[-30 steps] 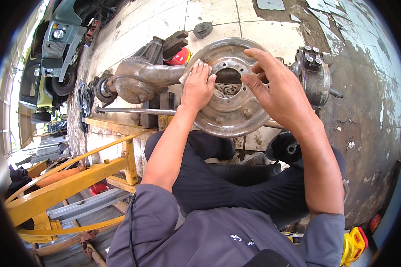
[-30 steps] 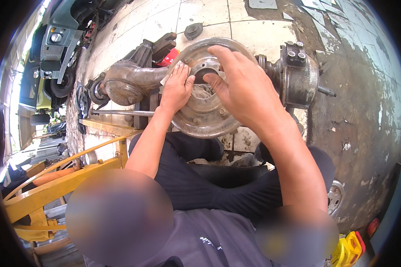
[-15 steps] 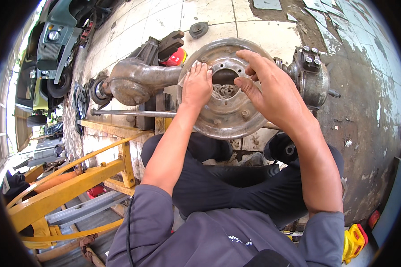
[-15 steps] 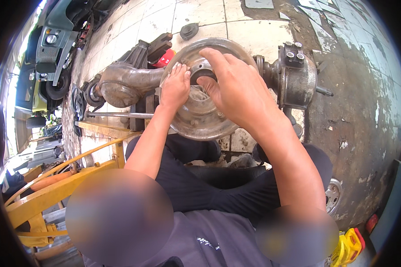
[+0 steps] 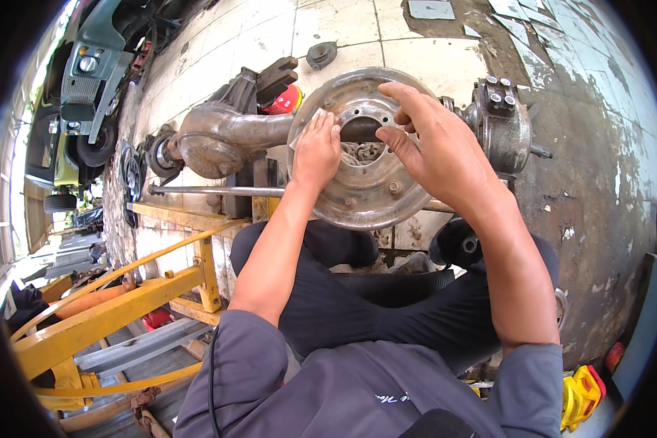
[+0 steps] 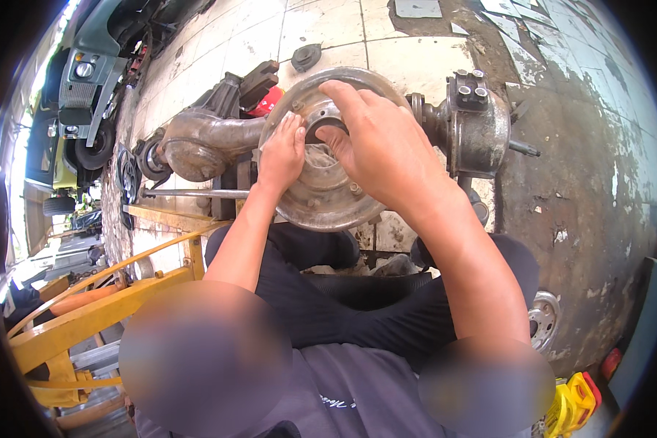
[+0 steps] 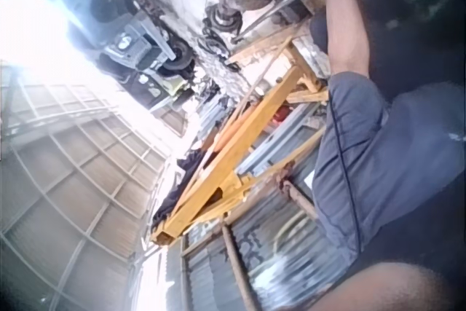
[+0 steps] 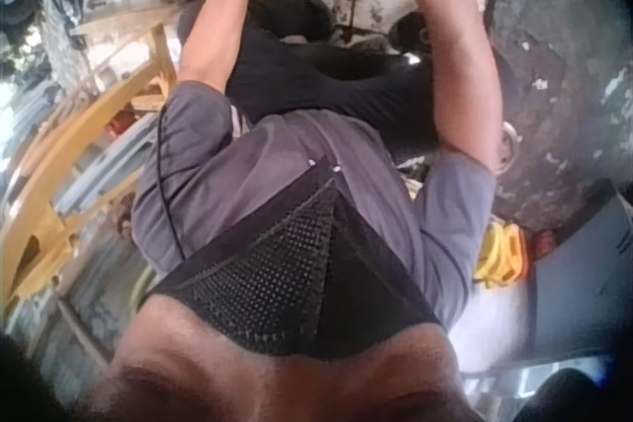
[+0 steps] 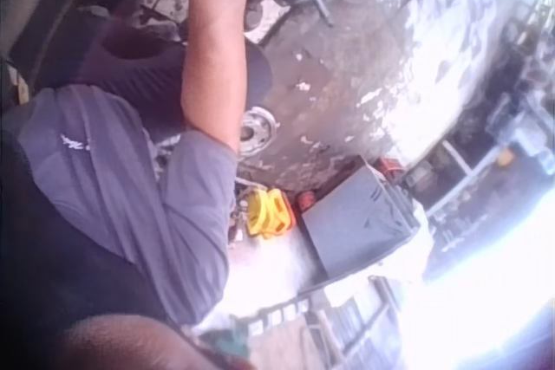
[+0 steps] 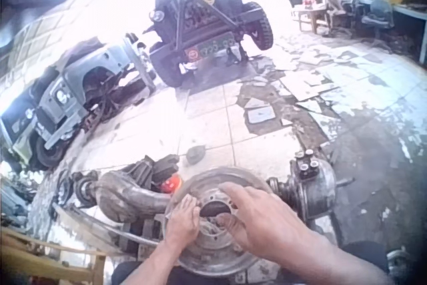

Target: The person scrubs the surface of a brake drum with a sanding block and then wipes it with a cloth. The person continues to scrub and wipe the brake drum repeatedly.

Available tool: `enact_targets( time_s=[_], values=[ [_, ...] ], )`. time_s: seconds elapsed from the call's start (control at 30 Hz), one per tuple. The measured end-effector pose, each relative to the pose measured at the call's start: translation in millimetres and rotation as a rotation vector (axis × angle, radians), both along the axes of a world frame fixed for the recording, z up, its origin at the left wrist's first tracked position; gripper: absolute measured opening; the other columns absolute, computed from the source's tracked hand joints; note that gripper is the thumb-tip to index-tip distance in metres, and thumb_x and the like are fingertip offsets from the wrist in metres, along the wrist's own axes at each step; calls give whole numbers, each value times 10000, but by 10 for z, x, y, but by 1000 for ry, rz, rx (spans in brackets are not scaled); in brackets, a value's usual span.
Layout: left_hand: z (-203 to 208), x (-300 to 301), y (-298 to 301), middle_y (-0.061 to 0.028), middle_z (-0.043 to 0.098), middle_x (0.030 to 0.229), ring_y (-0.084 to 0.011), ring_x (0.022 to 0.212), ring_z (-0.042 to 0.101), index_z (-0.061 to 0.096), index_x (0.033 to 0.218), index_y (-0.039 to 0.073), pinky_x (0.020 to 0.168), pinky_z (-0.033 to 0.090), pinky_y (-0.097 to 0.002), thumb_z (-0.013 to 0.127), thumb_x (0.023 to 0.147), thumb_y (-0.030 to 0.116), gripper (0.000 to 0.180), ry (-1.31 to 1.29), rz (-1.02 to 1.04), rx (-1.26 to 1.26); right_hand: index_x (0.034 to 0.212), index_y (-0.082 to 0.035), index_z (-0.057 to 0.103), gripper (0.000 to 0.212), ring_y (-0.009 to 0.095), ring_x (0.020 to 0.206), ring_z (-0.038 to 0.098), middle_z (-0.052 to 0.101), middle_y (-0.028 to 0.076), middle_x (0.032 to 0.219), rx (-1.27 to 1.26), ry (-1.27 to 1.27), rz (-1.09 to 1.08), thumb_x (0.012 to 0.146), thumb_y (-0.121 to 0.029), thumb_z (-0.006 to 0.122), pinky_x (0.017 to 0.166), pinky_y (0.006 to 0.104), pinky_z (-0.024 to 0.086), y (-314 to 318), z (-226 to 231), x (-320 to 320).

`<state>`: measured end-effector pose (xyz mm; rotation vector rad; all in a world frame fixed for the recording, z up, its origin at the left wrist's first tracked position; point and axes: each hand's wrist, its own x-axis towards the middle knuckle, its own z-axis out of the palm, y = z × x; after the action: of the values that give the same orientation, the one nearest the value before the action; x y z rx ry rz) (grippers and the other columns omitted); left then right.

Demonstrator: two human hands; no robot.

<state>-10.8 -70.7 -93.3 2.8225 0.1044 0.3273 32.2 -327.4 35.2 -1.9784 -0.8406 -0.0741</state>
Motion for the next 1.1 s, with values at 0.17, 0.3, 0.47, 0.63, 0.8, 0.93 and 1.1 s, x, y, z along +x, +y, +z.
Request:
enact_targets(
  time_s=[0.17,0.3,0.47,0.63,0.8,0.93,1.1],
  values=[
    [44,-20,-67,-238,588,1374,-360,1354,499,588,1322,-41,1133,380,-473,433,1060,250,421,-2,27,-26,1277,-21,551,447,432,954,653,691,228,1036,16,-43,-10,890,-176,713,820,507,508,34,-44,-16],
    [11,-24,-35,-240,585,1374,-366,1353,496,582,1327,-32,1135,374,-479,431,1062,254,418,-18,9,0,1276,-23,555,445,429,953,656,694,226,1034,-10,-44,-17,890,-177,714,823,499,512,42,-32,6],
    [18,-79,-69,-239,562,1402,-375,1370,474,571,1341,-25,1145,354,-495,418,1067,264,426,-5,-1,-94,1272,-27,558,440,429,958,658,695,227,1044,-16,-48,-11,890,-177,715,821,492,518,55,-61,-10],
    [-44,8,-27,-242,566,1396,-384,1361,481,566,1346,-21,1137,363,-481,416,1069,261,422,-26,48,-3,1278,-26,556,446,429,972,657,695,231,1053,-21,-41,6,890,-177,715,820,492,519,85,-56,-1],
    [66,-56,-34,-255,552,1405,-396,1348,489,541,1365,-11,1124,377,-478,465,1056,231,400,-15,5,-151,1278,-21,551,440,432,961,654,693,228,1038,-23,-65,-2,895,-168,709,812,497,518,52,-43,-15],
    [331,-70,31,-260,514,1445,-417,1369,462,466,1433,-10,1122,398,-460,487,1050,236,455,169,-65,-286,1282,-18,551,442,435,952,650,690,225,1024,-36,-7,-16,895,-164,706,812,504,511,16,19,14],
    [421,-176,150,-262,473,1479,-432,1391,426,486,1406,-14,1125,404,-470,452,1026,90,396,116,3,-223,1281,-15,549,446,434,954,645,689,225,1015,-9,-44,-22,894,-169,708,821,507,504,5,14,12]
  ],
)
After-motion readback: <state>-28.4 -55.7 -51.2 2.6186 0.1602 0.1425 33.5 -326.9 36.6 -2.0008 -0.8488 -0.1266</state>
